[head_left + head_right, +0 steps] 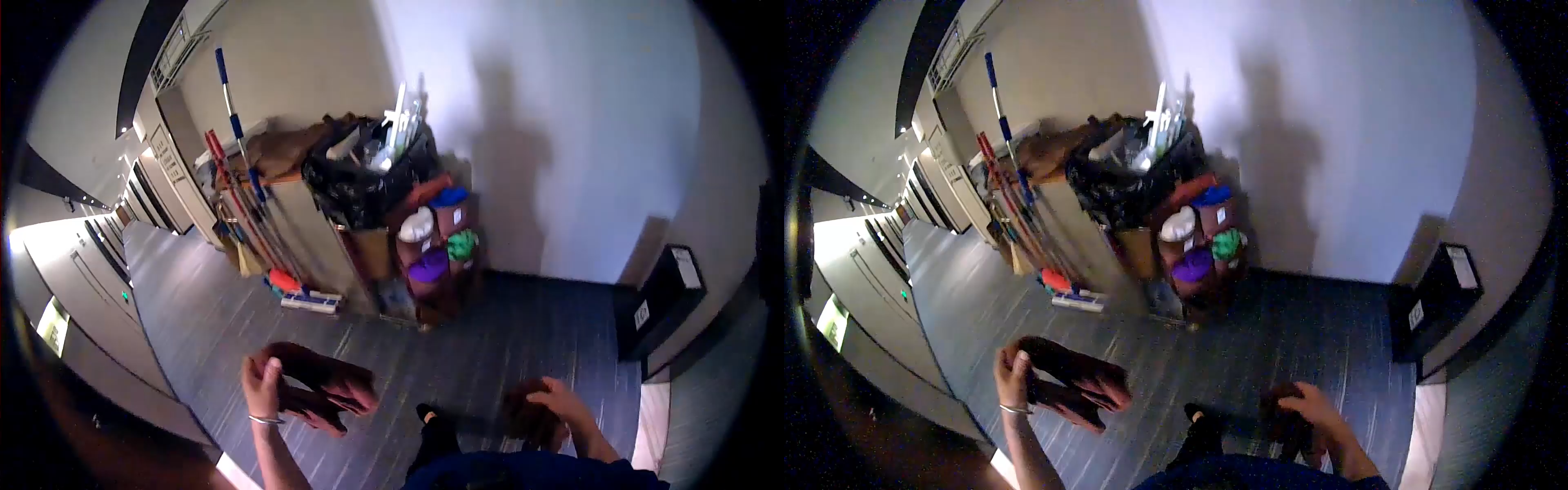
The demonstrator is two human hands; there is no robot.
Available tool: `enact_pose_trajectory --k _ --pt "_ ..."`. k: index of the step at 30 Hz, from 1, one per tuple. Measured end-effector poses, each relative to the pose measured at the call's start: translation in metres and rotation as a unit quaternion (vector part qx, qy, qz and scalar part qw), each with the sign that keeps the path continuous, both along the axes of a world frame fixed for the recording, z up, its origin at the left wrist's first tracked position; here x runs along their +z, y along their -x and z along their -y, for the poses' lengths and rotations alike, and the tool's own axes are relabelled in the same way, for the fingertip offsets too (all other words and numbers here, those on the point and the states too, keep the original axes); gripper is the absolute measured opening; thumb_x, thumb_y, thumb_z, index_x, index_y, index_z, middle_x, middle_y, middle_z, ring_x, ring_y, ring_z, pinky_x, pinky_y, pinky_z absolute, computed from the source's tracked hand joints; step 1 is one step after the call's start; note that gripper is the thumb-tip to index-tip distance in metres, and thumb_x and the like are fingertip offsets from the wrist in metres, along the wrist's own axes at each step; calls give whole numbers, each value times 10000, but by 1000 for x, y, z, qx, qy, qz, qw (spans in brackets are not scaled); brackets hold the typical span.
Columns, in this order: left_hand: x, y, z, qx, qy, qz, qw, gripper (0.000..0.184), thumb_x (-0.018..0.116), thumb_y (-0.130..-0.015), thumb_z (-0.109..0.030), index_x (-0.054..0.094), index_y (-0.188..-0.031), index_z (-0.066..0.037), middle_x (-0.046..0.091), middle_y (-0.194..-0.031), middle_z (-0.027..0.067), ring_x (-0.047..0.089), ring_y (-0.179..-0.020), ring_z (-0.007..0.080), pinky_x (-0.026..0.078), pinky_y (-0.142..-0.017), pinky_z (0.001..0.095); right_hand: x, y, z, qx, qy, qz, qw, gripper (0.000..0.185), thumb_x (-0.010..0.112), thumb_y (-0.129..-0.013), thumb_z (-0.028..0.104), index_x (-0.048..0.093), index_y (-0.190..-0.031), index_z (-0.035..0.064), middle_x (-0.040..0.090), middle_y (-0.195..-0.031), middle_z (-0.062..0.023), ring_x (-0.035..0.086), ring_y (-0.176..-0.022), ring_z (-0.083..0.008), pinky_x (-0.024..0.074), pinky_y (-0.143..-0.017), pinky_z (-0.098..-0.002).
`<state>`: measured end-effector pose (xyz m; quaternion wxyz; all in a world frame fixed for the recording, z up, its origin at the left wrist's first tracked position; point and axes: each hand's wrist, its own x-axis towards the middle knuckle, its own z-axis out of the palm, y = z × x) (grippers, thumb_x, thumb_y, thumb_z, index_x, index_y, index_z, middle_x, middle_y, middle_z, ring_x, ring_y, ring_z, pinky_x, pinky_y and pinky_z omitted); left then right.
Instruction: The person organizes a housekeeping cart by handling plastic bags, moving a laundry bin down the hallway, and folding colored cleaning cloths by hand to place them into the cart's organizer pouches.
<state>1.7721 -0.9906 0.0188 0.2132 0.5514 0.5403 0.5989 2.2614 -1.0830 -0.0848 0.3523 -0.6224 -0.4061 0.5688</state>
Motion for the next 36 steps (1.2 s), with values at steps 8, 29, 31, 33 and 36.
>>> enact_pose_trajectory --k 8,29,31,33,36 --pt "153 -24 -275 8 -172 42 984 282 592 -824 -155 521 -1053 -6 593 -992 60 550 -868 109 441 -732 222 5 -1 -182 126 18 75 989 490 691 -727 282 535 -1105 12 597 -1022 -95 541 -943 -196 409 -860 -307" --pt "42 -189 -363 -213 168 -42 962 354 628 -727 -103 561 -1063 -12 579 -1066 109 553 -953 197 445 -830 304 114 14 -553 549 -78 -158 817 536 651 -777 206 434 -1223 2 539 -1171 -101 493 -1061 -156 405 -882 -304" --pt "78 -175 -355 25 75 157 984 476 457 -872 -339 450 -1199 7 541 -1115 130 517 -1026 230 418 -890 341 97 -10 -586 569 -52 -208 794 560 653 -780 208 417 -1252 19 532 -1193 -97 493 -1070 -158 411 -876 -301" --pt "157 -169 -389 130 -143 206 959 426 408 -898 -309 475 -1181 2 527 -1138 126 499 -1053 222 410 -899 356 88 -33 -601 605 41 -95 789 569 650 -785 229 411 -1270 52 553 -1155 -90 501 -1056 -161 416 -873 -308" --pt "246 -66 -446 242 -154 -79 955 404 385 -886 -232 476 -1164 47 551 -1108 141 559 -977 227 455 -844 344 74 -47 -596 662 2 -81 745 486 638 -796 274 482 -1220 94 596 -1020 -75 551 -916 -153 427 -818 -273"
